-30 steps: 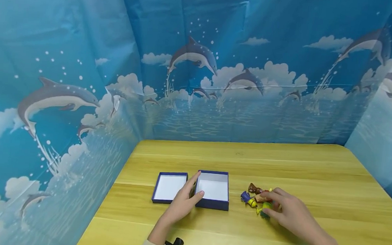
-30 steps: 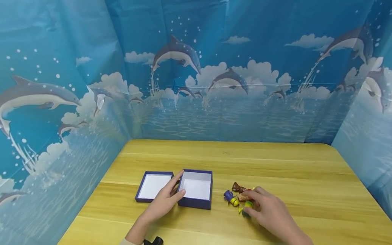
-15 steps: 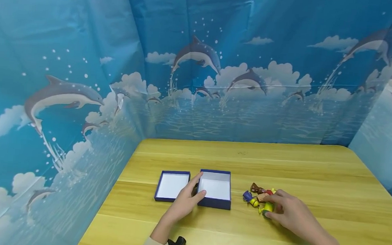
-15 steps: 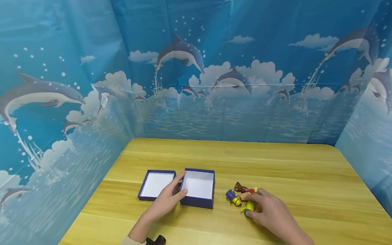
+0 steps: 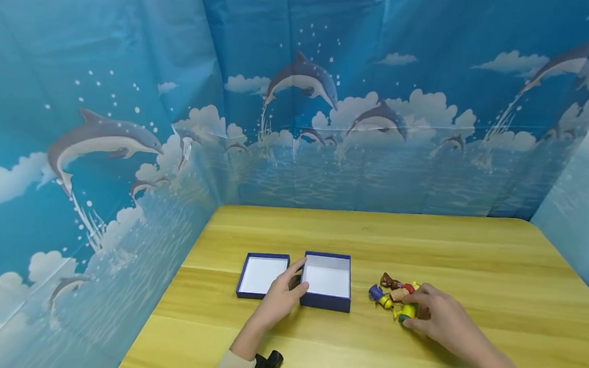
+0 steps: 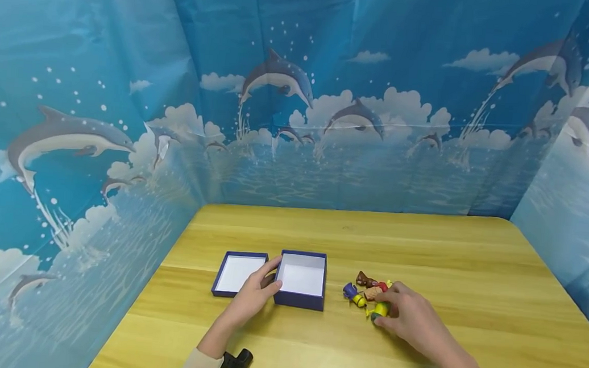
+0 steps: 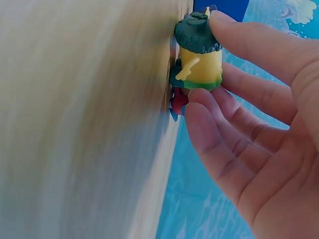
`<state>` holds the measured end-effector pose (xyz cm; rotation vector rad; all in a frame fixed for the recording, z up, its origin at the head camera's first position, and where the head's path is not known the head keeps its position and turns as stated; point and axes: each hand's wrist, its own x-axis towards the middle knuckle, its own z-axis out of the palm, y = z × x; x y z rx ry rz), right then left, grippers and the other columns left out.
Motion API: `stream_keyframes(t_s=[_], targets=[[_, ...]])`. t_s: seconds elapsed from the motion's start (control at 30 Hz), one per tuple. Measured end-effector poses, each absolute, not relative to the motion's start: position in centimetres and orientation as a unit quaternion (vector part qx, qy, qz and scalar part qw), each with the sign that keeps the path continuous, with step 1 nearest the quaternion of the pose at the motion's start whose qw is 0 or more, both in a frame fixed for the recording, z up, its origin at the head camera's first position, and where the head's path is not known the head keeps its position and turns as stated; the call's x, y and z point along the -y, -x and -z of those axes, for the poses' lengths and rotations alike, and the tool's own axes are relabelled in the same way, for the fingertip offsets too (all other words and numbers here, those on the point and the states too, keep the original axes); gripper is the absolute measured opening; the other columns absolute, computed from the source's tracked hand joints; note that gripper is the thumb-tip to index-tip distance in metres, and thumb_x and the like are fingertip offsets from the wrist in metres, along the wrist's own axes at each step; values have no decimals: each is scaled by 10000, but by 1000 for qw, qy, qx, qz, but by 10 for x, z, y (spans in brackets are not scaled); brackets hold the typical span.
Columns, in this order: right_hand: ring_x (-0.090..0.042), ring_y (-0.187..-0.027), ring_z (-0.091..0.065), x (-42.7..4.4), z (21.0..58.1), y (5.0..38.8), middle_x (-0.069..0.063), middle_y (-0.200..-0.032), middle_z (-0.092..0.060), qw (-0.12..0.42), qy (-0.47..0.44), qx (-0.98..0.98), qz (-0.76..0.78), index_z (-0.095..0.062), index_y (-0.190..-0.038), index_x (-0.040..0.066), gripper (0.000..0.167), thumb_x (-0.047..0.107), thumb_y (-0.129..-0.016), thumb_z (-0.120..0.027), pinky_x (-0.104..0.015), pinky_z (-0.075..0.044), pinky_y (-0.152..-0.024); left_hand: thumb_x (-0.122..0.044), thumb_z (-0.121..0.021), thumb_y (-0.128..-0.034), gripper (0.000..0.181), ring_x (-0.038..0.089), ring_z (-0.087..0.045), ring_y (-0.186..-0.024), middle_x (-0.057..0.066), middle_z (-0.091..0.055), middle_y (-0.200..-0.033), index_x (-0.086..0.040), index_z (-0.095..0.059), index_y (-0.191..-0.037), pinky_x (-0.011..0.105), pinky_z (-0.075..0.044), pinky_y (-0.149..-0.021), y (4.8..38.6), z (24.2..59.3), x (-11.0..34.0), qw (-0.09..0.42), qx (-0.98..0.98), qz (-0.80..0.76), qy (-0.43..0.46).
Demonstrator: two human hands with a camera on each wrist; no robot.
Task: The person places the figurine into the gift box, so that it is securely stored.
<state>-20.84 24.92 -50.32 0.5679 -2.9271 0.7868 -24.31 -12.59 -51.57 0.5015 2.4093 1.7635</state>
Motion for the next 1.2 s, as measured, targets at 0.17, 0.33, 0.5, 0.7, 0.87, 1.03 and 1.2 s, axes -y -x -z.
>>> stream_keyframes(t_s=[0.17,0.33,0.5,0.7,0.87,1.03,1.2], targets=[[-14,-715,-510,-251,501,209,103,-920,-547,16,-180,947,-265,-741,-1098,180,359,268,-778,-878,-246,-450,-563,-196,-527,-1062,571,346,-351,-1434,104,-281,-1621,-214,-319,-1593,419,-425,-1085,247,516,125,66,-790,-589,-155],[-34,-744,-569,-253,502,205,105,-914,-615,-23,-161,945,-285,-728,-1106,148,395,274,-766,-886,-249,-500,-602,-201,-536,-1058,562,384,-333,-1439,120,-264,-1627,-197,-340,-1584,442,-423,-1085,244,520,126,77,-780,-602,-151],[-71,-772,-610,-253,501,205,81,-937,-667,-34,-148,940,-305,-715,-1130,139,436,253,-751,-898,-249,-527,-628,-188,-537,-1057,554,393,-348,-1430,142,-275,-1621,-185,-350,-1579,439,-435,-1076,243,519,127,70,-779,-604,-151],[-58,-756,-585,-252,499,206,83,-979,-624,-31,-175,936,-306,-698,-1226,142,510,223,-761,-890,-247,-503,-600,-188,-535,-1058,559,366,-352,-1433,121,-272,-1624,-199,-341,-1582,428,-432,-1079,243,518,128,71,-779,-605,-147],[-26,-689,-517,-253,498,207,76,-951,-571,-5,-209,934,-289,-693,-1238,156,495,154,-771,-859,-239,-453,-534,-194,-541,-1055,562,360,-367,-1425,121,-279,-1622,-197,-344,-1582,423,-434,-1077,243,515,128,67,-781,-603,-150],[-36,-676,-496,-253,498,207,63,-987,-553,1,-217,931,-292,-692,-1243,186,502,80,-767,-809,-237,-429,-527,-197,-546,-1053,567,370,-371,-1420,133,-277,-1621,-185,-341,-1582,414,-425,-1082,244,516,127,68,-782,-601,-150],[-83,-674,-462,-252,498,206,43,-994,-510,-1,-211,930,-300,-686,-1266,215,612,-23,-704,-742,-251,-376,-514,-189,-546,-1053,575,386,-364,-1420,149,-267,-1622,-178,-332,-1586,413,-426,-1079,243,518,127,70,-780,-603,-151]])
